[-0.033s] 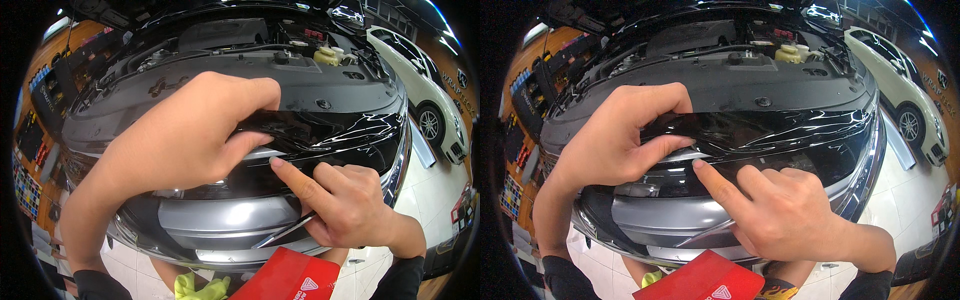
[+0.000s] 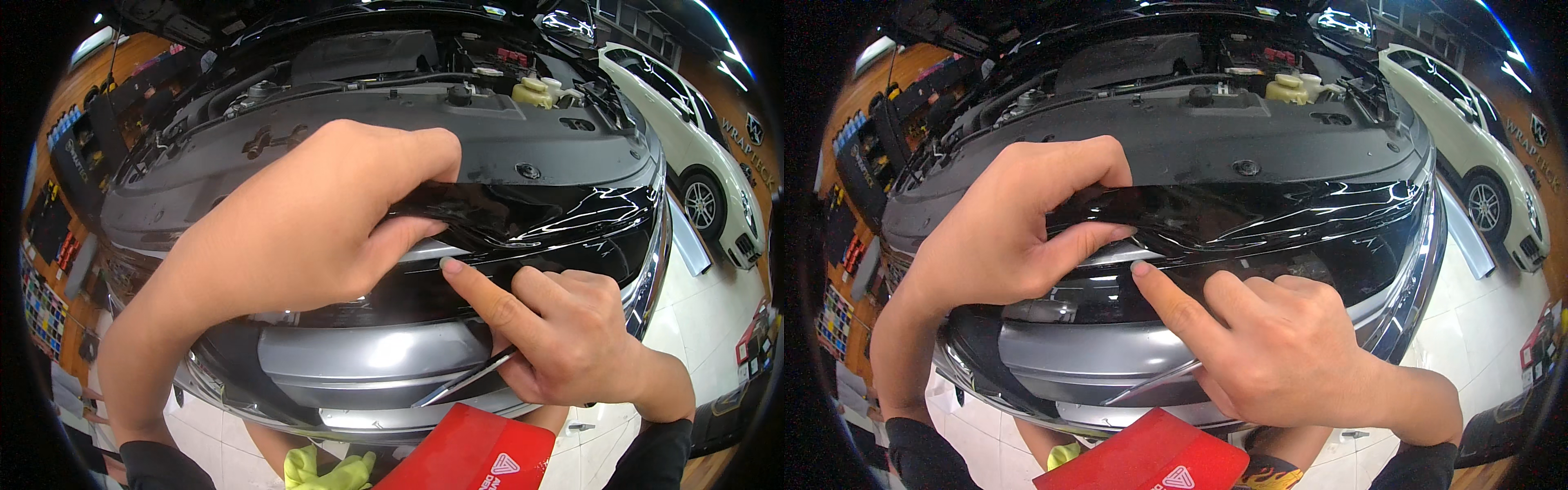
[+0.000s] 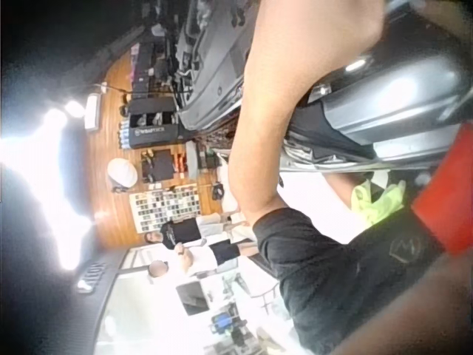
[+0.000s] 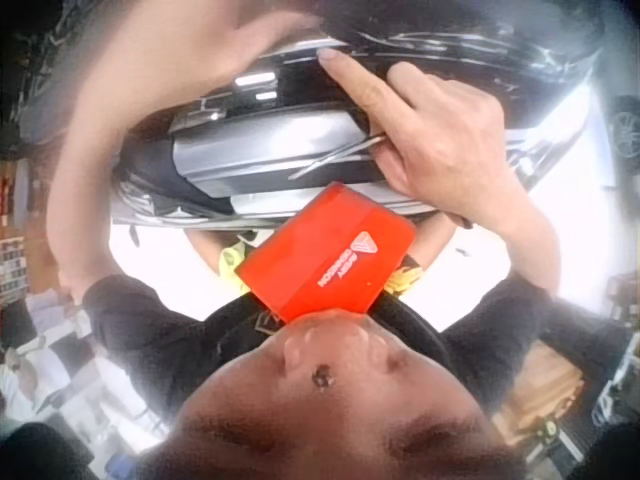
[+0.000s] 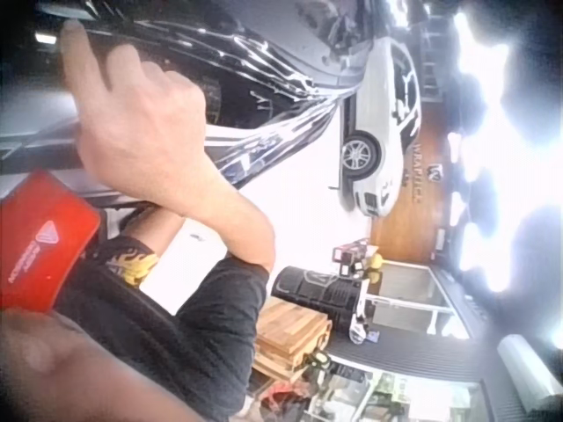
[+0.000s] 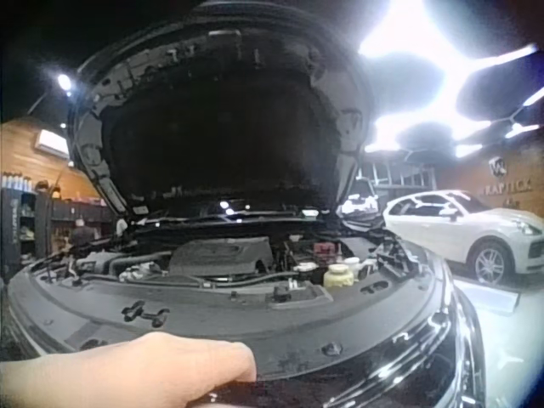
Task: The person applies a transparent protective film to the front bumper of a black car. They use a red squeegee to smooth the film and a blue blade to trim excess material along the edges, then wipe the surface with a yellow cloth.
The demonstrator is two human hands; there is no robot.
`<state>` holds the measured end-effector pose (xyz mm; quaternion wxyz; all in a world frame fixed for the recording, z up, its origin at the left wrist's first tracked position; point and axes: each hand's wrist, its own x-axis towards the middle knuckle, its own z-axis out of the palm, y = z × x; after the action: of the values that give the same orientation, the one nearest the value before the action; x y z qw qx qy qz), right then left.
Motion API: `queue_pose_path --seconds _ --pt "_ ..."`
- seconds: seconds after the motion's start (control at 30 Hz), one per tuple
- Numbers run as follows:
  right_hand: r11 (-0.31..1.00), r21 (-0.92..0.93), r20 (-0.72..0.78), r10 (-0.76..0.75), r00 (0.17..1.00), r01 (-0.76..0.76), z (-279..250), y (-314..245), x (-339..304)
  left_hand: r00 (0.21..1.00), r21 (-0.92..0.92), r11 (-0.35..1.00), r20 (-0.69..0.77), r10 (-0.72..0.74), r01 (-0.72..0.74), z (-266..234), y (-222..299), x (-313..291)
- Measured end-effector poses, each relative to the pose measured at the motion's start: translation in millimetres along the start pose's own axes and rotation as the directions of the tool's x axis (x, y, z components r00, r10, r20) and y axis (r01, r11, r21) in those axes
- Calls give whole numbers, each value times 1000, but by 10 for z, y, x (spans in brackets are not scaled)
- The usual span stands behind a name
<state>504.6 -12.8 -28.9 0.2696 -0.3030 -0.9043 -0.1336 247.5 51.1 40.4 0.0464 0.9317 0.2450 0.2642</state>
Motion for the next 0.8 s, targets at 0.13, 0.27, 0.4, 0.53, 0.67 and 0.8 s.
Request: queue_pose_path --seconds 0.13,0.27,0.4,0.53,0.67,0.8 --pt "997 -63 55 -33 998 37 -61 21 -22 1000 28 1000 5 5 -5 61 25 -10" --pt "999 -39 22 -24 999 24 -54 37 -73 997 174 983 62 44 -55 82 116 38" --pt "999 -38 -6 -20 1000 20 -48 48 -142 982 176 984 190 -13 -21 17 126 170" --pt "998 -64 -36 21 999 -24 -40 63 -205 974 233 969 225 25 -78 10 190 225" --pt "996 -17 -53 82 995 -83 -30 57 -240 976 271 961 219 -18 -43 21 274 228" --pt "996 -11 -47 91 995 -91 -52 65 -246 986 237 971 166 -9 -32 74 248 202"
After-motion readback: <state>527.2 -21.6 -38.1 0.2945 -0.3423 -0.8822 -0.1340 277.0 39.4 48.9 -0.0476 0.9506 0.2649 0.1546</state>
